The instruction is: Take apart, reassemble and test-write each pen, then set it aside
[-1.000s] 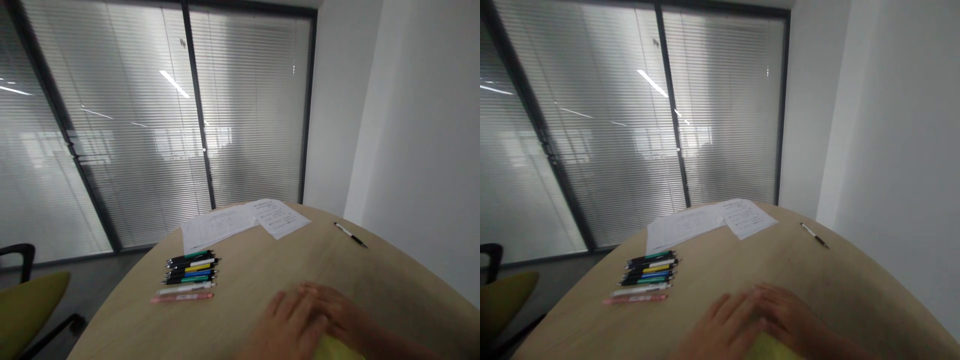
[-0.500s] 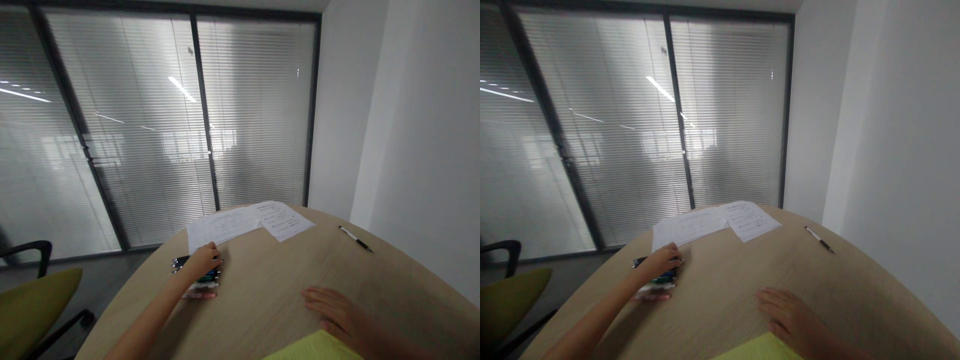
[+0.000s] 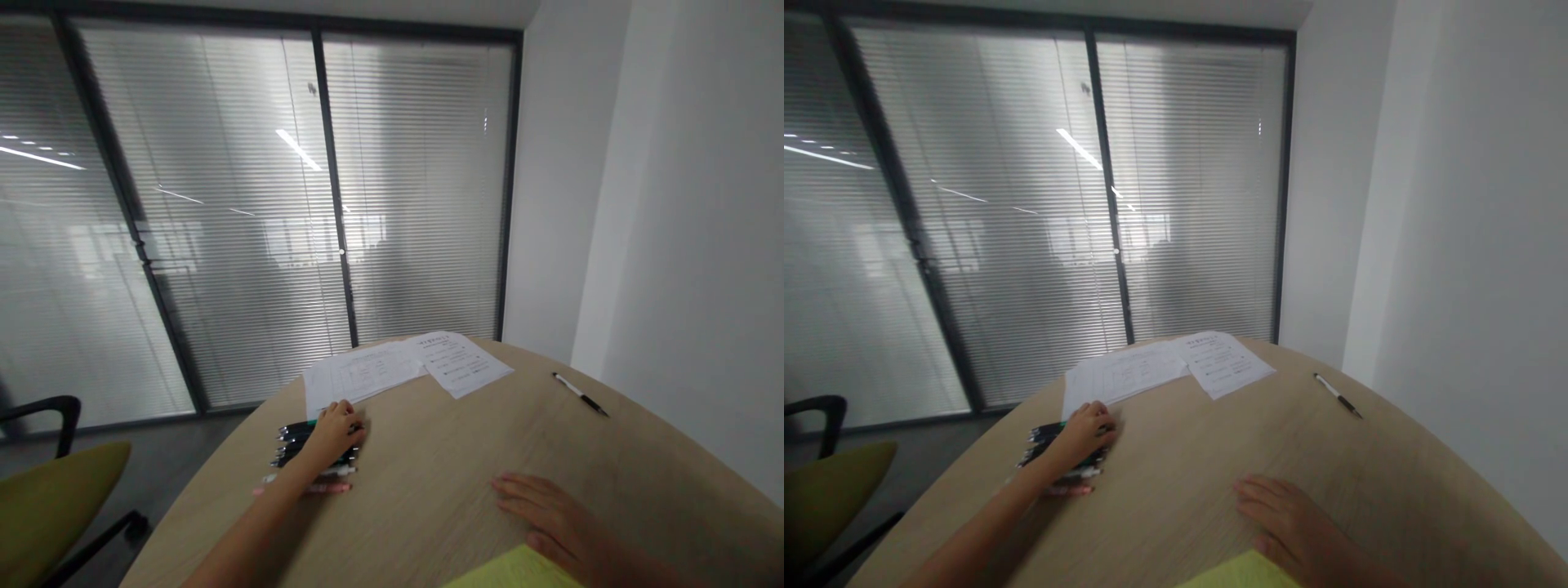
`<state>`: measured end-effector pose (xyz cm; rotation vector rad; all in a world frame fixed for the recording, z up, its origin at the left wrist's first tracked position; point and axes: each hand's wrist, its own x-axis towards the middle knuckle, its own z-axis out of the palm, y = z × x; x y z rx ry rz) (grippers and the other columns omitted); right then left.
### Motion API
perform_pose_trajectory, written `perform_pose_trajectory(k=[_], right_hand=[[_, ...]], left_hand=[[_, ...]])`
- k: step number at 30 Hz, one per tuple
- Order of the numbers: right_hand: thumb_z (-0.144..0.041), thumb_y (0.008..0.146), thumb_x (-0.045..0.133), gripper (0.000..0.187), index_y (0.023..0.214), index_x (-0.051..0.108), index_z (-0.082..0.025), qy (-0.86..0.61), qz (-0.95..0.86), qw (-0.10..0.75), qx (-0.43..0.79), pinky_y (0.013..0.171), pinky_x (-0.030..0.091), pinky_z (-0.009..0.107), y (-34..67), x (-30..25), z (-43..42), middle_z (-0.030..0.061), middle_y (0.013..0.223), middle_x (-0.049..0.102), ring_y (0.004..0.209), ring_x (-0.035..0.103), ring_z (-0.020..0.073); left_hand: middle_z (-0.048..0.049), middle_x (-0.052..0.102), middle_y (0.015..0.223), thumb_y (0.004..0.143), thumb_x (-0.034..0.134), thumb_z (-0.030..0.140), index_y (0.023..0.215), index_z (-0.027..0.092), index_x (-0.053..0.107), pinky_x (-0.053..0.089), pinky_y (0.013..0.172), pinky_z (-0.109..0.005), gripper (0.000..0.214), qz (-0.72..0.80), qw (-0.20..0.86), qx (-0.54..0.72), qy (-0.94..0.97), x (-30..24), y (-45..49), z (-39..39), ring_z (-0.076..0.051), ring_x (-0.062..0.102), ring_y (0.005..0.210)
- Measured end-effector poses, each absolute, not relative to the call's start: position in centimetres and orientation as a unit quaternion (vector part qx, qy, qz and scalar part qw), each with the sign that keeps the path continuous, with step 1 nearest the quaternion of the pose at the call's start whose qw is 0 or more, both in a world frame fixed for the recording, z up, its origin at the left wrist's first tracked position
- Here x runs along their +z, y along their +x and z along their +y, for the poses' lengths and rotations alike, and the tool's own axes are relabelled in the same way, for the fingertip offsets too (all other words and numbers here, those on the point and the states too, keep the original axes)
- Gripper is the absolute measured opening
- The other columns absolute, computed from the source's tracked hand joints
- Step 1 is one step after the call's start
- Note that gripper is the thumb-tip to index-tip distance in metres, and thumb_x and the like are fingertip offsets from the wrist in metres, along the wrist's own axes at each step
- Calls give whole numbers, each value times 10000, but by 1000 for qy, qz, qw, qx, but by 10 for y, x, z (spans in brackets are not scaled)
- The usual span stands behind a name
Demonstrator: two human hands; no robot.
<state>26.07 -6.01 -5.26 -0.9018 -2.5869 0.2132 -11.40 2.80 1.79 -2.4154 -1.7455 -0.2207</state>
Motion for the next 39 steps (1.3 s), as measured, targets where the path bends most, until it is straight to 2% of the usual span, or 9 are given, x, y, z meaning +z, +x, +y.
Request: perform_pose_trajectory(k=[12,18,22,26,29,32,36,39], right_hand=[[-353,843,411,418,1249,412,-258,-315,-927,193,61,970,321,386,259,-49,-62,56,1293,426,1191,367,208],[-366,831,436,426,1245,413,-272,-310,-926,201,73,975,315,379,260,-52,-59,44,1300,418,1199,355,205],[-361,837,424,424,1252,402,-278,-313,-926,196,78,978,306,384,260,-51,-60,45,1305,412,1198,356,205],[-365,843,409,423,1257,396,-277,-324,-924,186,76,983,297,391,259,-51,-60,43,1310,404,1205,345,208],[-359,849,399,424,1265,384,-275,-329,-925,174,77,984,295,398,259,-52,-60,43,1316,395,1210,335,208],[-359,847,401,416,1254,402,-274,-331,-923,182,74,978,308,402,259,-50,-62,44,1309,405,1204,345,211],[-347,847,403,407,1248,412,-279,-329,-923,189,73,970,325,395,259,-48,-63,41,1301,416,1193,364,210],[-342,844,410,416,1255,403,-278,-321,-923,197,73,968,329,387,259,-48,-63,46,1292,426,1184,378,210]], left_hand=[[-76,566,910,724,490,129,756,165,616,359,798,-321,135,-595,77,-95,-794,19,-100,23,-218,510,897],[-57,565,908,764,430,121,802,184,541,370,780,-299,133,-608,79,-155,-775,28,-101,26,-195,523,886],[-22,583,793,823,355,174,850,208,461,384,758,-294,115,-602,65,-216,-766,37,-108,29,-175,567,781],[25,529,638,854,279,242,899,222,383,411,639,-259,115,-585,41,-298,-754,49,-113,27,-150,553,622],[64,456,549,828,325,308,871,221,378,408,556,-234,111,-508,-60,-503,-697,62,-108,22,-124,484,517],[91,421,523,783,422,344,850,224,391,392,454,-189,141,-392,-266,-678,-562,80,-97,13,-80,394,416],[94,375,472,771,477,350,781,195,442,262,327,-109,159,-275,-506,-672,-466,99,-85,-1,-35,294,330],[97,324,420,800,433,389,781,169,495,166,278,-94,229,-237,-615,-627,-415,103,-78,-8,-23,227,278]])
